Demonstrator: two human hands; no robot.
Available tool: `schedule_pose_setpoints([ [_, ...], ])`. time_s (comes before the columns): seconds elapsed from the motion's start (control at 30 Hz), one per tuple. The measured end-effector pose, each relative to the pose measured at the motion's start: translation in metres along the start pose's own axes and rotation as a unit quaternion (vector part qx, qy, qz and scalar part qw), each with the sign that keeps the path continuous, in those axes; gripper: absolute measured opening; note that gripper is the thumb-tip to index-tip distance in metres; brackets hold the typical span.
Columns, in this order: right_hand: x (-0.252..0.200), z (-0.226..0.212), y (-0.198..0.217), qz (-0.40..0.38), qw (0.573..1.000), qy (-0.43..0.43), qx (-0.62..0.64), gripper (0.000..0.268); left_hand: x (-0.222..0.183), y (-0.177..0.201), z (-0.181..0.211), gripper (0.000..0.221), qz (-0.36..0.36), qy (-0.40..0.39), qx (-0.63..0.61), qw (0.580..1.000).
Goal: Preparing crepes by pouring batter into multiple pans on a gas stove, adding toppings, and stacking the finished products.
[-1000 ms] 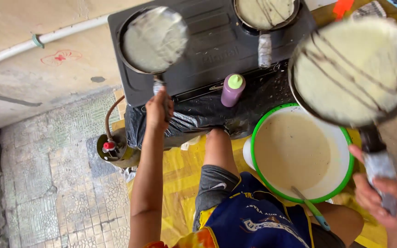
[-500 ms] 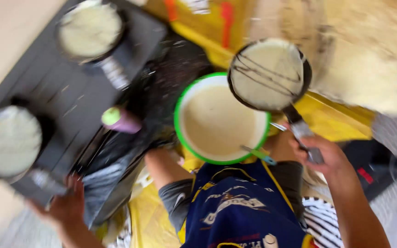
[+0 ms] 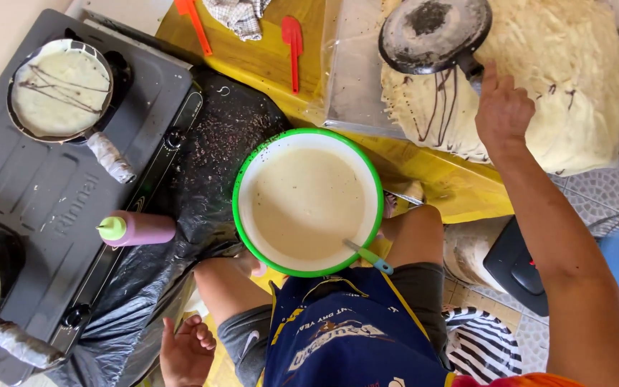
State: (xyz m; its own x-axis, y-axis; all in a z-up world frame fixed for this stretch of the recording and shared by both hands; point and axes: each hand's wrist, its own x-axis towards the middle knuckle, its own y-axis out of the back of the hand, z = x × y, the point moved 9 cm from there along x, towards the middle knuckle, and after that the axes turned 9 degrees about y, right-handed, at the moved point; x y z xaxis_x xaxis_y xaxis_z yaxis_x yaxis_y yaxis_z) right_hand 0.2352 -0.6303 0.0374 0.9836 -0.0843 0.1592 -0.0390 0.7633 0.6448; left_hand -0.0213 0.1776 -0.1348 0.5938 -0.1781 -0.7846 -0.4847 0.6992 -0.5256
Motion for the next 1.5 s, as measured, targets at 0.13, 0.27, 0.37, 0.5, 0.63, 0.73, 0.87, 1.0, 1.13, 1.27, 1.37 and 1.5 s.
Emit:
schedule_pose_setpoints([
  [0.13,-0.001,0.011,0.014,0.090,0.994,-0.021,-0.056,0.090,-0.011,-0.012,0.001,0.064,0.008,-0.011,0.005,1.000],
  [0.27,0.012,0.026,0.024,0.097,0.981,-0.029,-0.163,0.092,-0.002,-0.029,-0.004,0.058,0.018,-0.004,0.027,0.999],
  [0.37,0.025,0.025,0.038,0.054,0.984,0.000,-0.170,0.089,0.001,-0.058,-0.011,0.054,0.017,-0.017,0.087,0.996],
  [0.5,0.031,0.024,0.061,0.090,0.972,0.006,-0.219,0.083,-0.015,-0.094,-0.021,0.051,0.097,0.002,0.144,0.985],
  [0.63,0.010,0.014,0.160,0.221,0.975,-0.021,0.020,0.078,-0.024,-0.142,-0.022,0.033,0.132,-0.052,0.289,0.947],
  [0.73,-0.010,-0.041,0.223,0.123,0.839,-0.015,0.530,0.043,-0.027,-0.215,-0.022,0.037,0.066,-0.120,0.364,0.921],
  [0.87,-0.101,-0.253,0.261,-0.188,0.235,-0.031,0.953,0.058,-0.048,-0.311,-0.016,0.070,-0.107,-0.313,0.433,0.839],
  [1.0,-0.192,-0.371,0.381,-0.305,-0.081,0.013,0.949,0.072,-0.029,-0.260,-0.028,0.089,-0.120,-0.251,0.269,0.922],
  [1.13,-0.198,-0.398,0.470,-0.289,0.260,0.359,0.849,0.081,-0.104,-0.197,0.031,0.052,0.019,-0.320,0.256,0.912],
  [1.27,-0.099,-0.461,0.424,0.042,0.574,0.210,0.790,0.043,-0.110,-0.055,0.019,0.023,0.138,-0.320,0.122,0.929],
  [1.37,-0.060,-0.500,0.479,0.043,0.480,0.254,0.838,0.131,-0.145,-0.043,0.035,0.019,0.124,-0.339,0.075,0.930],
  [1.5,-0.038,-0.512,0.507,0.020,0.393,0.157,0.906,0.108,-0.159,-0.041,0.033,0.023,0.197,-0.259,0.102,0.940],
])
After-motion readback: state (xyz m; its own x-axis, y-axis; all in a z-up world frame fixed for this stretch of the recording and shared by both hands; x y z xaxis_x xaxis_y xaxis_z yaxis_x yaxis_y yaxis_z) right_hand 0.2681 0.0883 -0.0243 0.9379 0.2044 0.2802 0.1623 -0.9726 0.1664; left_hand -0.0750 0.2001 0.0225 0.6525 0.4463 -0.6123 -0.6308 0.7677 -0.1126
